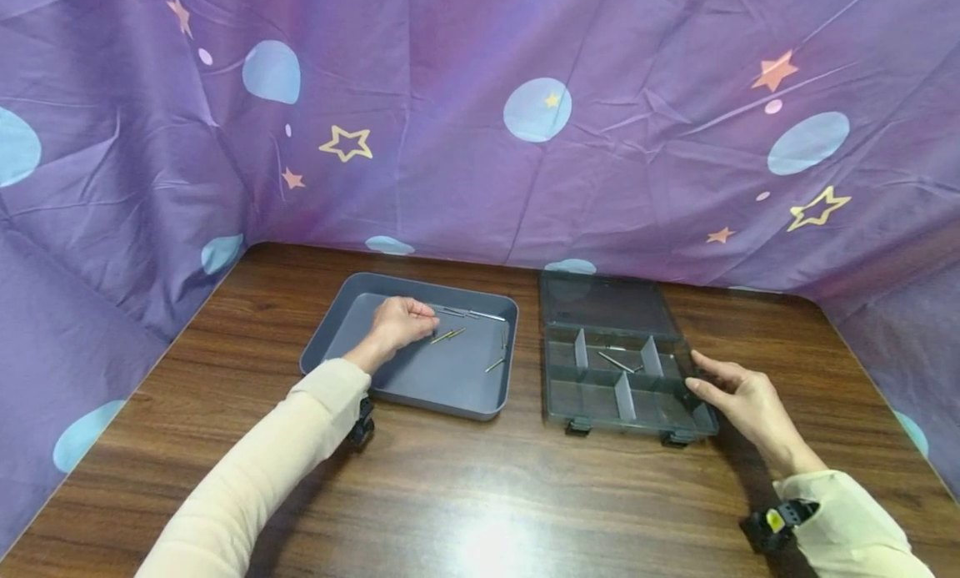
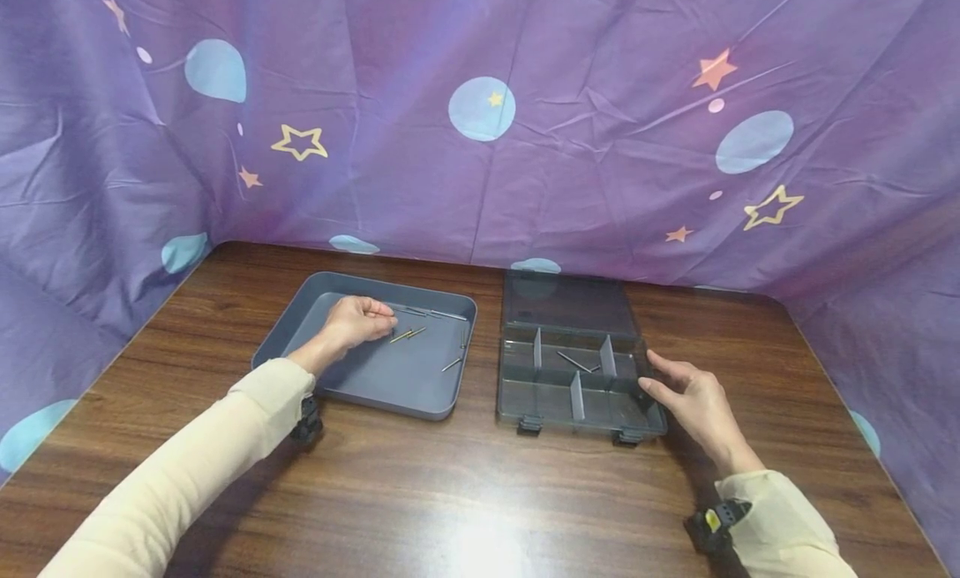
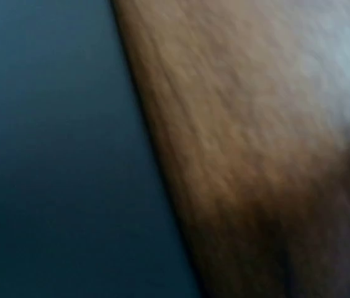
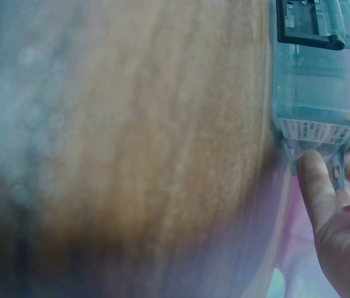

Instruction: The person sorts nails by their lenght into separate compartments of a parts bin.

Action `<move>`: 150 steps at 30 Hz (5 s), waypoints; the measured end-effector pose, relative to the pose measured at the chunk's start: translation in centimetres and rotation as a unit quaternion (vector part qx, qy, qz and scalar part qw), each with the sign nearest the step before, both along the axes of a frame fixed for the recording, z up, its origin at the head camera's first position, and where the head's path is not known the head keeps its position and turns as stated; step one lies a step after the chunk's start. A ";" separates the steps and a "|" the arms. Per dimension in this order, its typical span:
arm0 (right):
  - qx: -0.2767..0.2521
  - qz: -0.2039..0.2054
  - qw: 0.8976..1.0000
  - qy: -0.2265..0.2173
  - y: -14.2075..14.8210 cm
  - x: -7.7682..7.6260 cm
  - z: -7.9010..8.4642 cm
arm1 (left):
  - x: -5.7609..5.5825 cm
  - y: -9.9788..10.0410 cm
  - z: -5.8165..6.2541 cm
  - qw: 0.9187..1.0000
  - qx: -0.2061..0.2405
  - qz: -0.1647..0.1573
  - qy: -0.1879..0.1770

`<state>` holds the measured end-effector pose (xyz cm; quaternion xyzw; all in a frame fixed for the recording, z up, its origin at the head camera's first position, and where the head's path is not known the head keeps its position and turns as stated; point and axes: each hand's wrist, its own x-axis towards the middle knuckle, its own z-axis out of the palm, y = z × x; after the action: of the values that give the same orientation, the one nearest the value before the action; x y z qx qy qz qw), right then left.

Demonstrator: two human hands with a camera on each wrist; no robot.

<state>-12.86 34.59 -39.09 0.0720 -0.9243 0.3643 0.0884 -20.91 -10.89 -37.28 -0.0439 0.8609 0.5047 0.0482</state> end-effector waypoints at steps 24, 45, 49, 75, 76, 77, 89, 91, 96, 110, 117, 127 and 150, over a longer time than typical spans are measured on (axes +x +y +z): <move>-0.006 -0.008 1.000 0.001 0.0 -0.1 -0.2 | -0.4 -0.2 -0.6 0.987 -0.159 -0.007 0.011; -0.013 -0.001 1.000 0.002 0.0 -0.1 -0.2 | -0.6 0.0 -0.4 0.981 -0.195 0.005 0.002; -0.019 -0.002 1.000 0.000 0.0 0.0 -0.2 | -0.7 0.0 -0.4 0.979 -0.202 0.002 0.009; -0.009 -0.005 1.000 -0.013 0.2 0.1 -0.1 | -0.7 -0.5 -0.3 0.967 -0.251 -0.020 0.040; -0.008 -0.004 1.000 -0.011 0.2 0.1 -0.1 | -0.6 -0.5 -0.4 0.967 -0.252 -0.021 0.042; -0.007 -0.004 1.000 -0.008 0.2 0.1 -0.2 | -0.6 -0.5 -0.4 0.966 -0.252 -0.023 0.045; -0.012 -0.004 1.000 -0.006 0.0 0.2 -0.2 | -0.3 -0.6 -0.7 0.975 -0.221 -0.011 0.037; -0.012 -0.005 1.000 -0.009 0.0 0.2 -0.1 | -0.2 -0.6 -0.7 0.977 -0.210 -0.009 0.030; -0.012 -0.007 1.000 -0.018 0.1 0.2 -0.1 | -0.1 -0.9 -0.8 0.982 -0.187 -0.004 0.027; -0.021 -0.006 1.000 0.004 0.0 0.0 -0.2 | 0.1 0.5 0.0 0.994 -0.100 -0.016 0.036; -0.013 -0.013 1.000 0.008 0.1 -0.1 -0.3 | 0.6 3.7 0.8 0.998 0.020 -0.050 0.034; -0.009 -0.006 1.000 0.011 0.0 -0.2 -0.3 | 1.3 9.3 1.9 0.989 0.096 -0.103 0.035; -0.012 -0.011 1.000 0.010 0.1 -0.1 -0.2 | 2.7 18.4 1.8 0.982 0.041 -0.176 0.060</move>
<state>-12.97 34.65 -39.25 0.0647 -0.9198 0.3734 0.1019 -18.24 7.47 -35.47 0.1411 0.8349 0.5250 0.0864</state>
